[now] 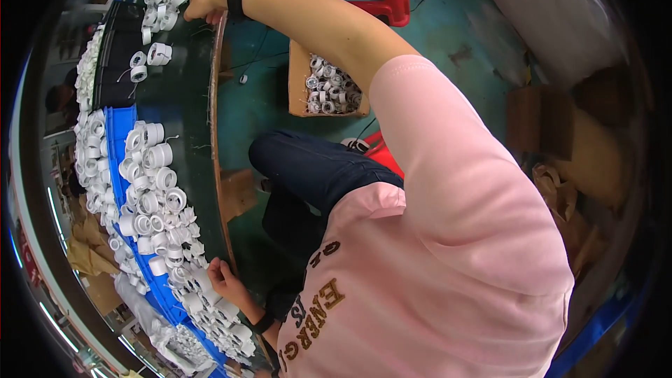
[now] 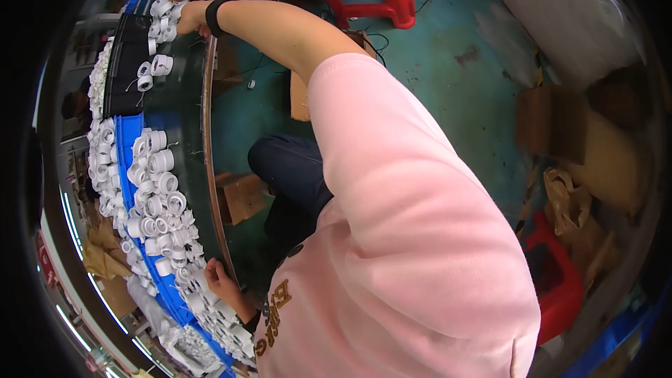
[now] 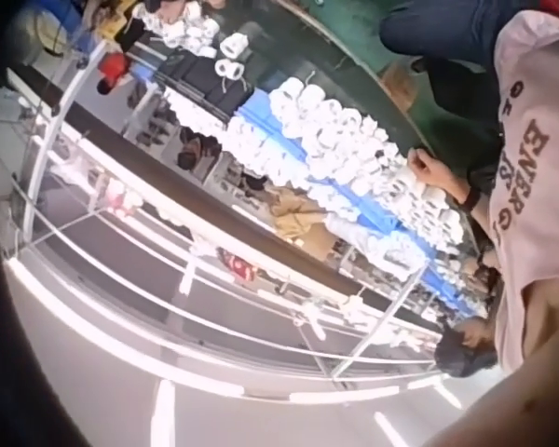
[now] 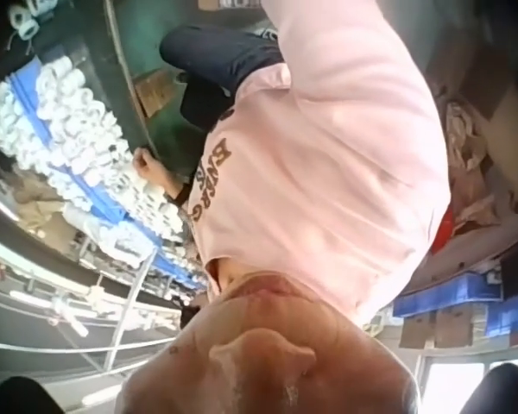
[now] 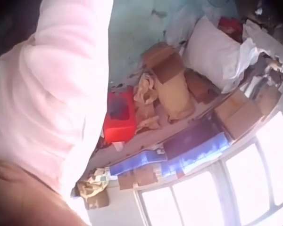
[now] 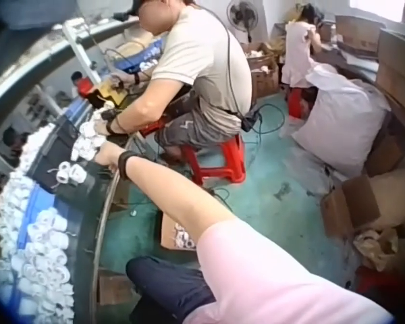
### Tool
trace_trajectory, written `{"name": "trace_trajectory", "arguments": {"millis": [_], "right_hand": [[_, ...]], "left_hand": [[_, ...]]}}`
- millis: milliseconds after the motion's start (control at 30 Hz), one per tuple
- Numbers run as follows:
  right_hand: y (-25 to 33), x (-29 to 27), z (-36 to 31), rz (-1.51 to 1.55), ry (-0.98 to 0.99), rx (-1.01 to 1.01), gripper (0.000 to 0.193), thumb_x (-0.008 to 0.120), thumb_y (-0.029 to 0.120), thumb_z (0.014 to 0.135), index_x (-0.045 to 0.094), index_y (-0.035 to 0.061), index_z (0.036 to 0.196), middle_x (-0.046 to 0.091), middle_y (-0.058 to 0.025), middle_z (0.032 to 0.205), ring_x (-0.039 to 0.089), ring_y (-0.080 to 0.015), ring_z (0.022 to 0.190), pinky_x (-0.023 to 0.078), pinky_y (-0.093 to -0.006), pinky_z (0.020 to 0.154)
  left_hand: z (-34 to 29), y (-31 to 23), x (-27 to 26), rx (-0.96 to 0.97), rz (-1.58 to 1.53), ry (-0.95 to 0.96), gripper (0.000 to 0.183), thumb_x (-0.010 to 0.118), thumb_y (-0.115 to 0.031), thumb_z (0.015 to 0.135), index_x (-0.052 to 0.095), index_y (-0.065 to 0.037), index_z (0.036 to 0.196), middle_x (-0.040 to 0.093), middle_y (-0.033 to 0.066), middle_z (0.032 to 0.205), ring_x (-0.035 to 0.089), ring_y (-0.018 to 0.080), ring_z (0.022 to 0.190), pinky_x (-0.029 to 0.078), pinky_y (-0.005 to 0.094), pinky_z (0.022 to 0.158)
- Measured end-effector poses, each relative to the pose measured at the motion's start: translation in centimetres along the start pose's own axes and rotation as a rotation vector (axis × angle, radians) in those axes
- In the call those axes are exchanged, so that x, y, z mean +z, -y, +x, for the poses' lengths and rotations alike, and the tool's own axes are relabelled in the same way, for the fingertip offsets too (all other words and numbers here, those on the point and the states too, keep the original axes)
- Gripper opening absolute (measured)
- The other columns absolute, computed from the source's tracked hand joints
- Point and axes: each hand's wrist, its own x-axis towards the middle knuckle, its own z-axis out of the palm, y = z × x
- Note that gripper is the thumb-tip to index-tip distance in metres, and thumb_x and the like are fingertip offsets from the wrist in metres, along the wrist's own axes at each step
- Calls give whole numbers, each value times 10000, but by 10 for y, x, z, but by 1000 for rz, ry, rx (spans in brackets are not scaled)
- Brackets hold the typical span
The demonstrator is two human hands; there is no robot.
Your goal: The person assembles camera components by hand, fitting internal modules into housings and tucking in wires before joining them with bases. The completed units are then placed into a cardboard box, and the process is repeated with new components.
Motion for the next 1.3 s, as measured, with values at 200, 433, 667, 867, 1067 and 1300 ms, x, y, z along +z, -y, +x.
{"name": "trace_trajectory", "arguments": {"millis": [200, 433, 667, 867, 1067, 1300], "right_hand": [[2, 43, 22, -124, -9, -174, 329, 611, 283, 743, 661, -13, 877, 651, -154, 782, 646, -242, 641, 524, -349, 614], [24, 110, 16, 6, 186, -329, 344, 612, 176, 813, 575, -10, 1100, 633, -93, 821, 596, -160, 752, 480, -293, 673], [67, 108, 73, -131, -168, -501, 210, 535, 135, 816, 639, 11, 949, 654, -83, 696, 618, -136, 586, 483, -280, 573], [34, 68, 207, -665, -447, -481, 495, 556, 462, 779, 585, 201, 1199, 544, -153, 1234, 517, -367, 1123, 395, -496, 935], [48, 111, 201, -768, -271, -68, 612, 523, 611, 732, 578, 258, 1229, 338, -90, 1440, 390, -395, 1259, 236, -568, 1022], [78, 187, 134, -808, -241, -58, 610, 510, 592, 749, 564, 240, 1244, 342, -102, 1421, 377, -392, 1252, 248, -568, 1001]], "left_hand": [[8, -4, 16, -31, -172, -64, 123, 547, -26, 870, 582, 23, 977, 593, 41, 888, 548, 110, 797, 440, 229, 728], [31, -41, 42, 40, -199, -117, 95, 569, -16, 838, 596, 9, 925, 577, 51, 784, 508, 90, 620, 410, 226, 552], [46, -59, 53, -7, -7, -223, 86, 585, 22, 776, 593, -9, 856, 546, 71, 733, 493, 135, 528, 374, 255, 476], [54, -68, 56, 133, 49, -247, 113, 606, 30, 712, 573, -18, 809, 521, 86, 709, 469, 169, 518, 340, 269, 457], [57, -75, 50, 21, 50, -187, 122, 613, 20, 693, 569, -21, 800, 519, 96, 713, 494, 207, 539, 365, 281, 466], [55, -69, 49, 57, 65, -244, 120, 624, 8, 714, 578, -37, 814, 536, 78, 743, 507, 187, 530, 378, 268, 466]]}}
